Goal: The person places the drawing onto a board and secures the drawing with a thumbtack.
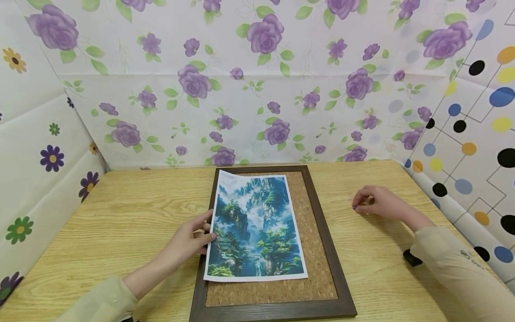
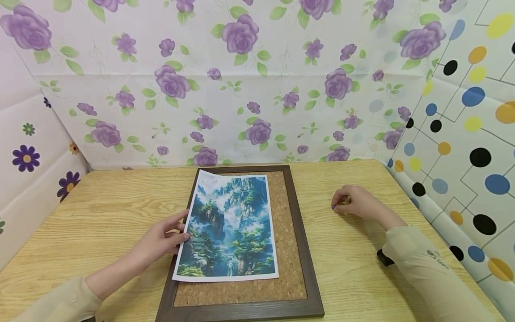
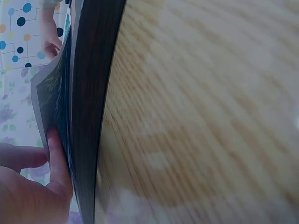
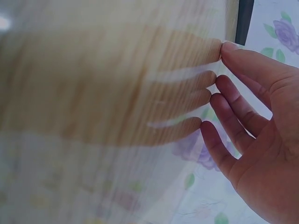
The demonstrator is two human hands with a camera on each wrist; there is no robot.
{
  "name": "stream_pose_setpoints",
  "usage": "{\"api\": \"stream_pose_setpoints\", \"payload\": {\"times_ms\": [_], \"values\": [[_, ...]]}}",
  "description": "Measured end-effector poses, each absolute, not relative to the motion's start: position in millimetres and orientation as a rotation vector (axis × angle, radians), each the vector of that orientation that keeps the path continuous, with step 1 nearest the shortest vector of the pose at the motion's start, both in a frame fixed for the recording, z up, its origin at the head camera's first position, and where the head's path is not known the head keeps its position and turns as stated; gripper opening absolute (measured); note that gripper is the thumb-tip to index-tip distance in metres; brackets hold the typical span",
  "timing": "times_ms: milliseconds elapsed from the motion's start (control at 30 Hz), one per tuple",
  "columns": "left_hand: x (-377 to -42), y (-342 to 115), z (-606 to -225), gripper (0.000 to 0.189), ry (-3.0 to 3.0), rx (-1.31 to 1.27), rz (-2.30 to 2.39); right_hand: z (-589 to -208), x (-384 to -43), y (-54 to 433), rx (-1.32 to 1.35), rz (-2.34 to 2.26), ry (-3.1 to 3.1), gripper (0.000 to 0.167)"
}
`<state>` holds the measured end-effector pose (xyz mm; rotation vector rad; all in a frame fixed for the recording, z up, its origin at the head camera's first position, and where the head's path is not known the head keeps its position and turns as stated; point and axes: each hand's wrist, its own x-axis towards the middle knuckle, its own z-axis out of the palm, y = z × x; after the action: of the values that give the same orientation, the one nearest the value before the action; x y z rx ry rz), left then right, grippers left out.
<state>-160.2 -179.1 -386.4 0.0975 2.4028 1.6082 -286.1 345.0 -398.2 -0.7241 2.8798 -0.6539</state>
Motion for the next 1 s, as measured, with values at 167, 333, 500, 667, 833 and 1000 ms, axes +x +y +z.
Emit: {"api": "stream_pose_setpoints", "payload": {"times_ms": [167,333,500,667,833,1000], "values": [[-159.5,-178.2,-386.1,0.069,2.390,0.141,1.605,-399.4,-286.7,346.1,-0.720,-0.661,2.874,0.006],[-158.7,-176.2,-386.0,0.070,2.379,0.164,1.597,-400.6,-287.1,346.4,-0.721,-0.666,2.874,0.006],[-159.3,-173.2,-386.0,0.071,2.348,0.152,1.599,-401.3,-286.7,346.3,-0.717,-0.664,2.876,0.008],[-160.3,-170.4,-386.9,0.072,2.339,0.166,1.590,-400.4,-286.4,345.3,-0.708,-0.673,2.873,0.009],[-160.5,-165.9,-386.7,0.072,2.322,0.192,1.579,-399.7,-287.0,344.4,-0.707,-0.672,2.878,0.010],[-159.8,-160.7,-385.3,0.073,2.332,0.200,1.561,-399.0,-287.6,344.0,-0.713,-0.682,2.870,0.011]]}}
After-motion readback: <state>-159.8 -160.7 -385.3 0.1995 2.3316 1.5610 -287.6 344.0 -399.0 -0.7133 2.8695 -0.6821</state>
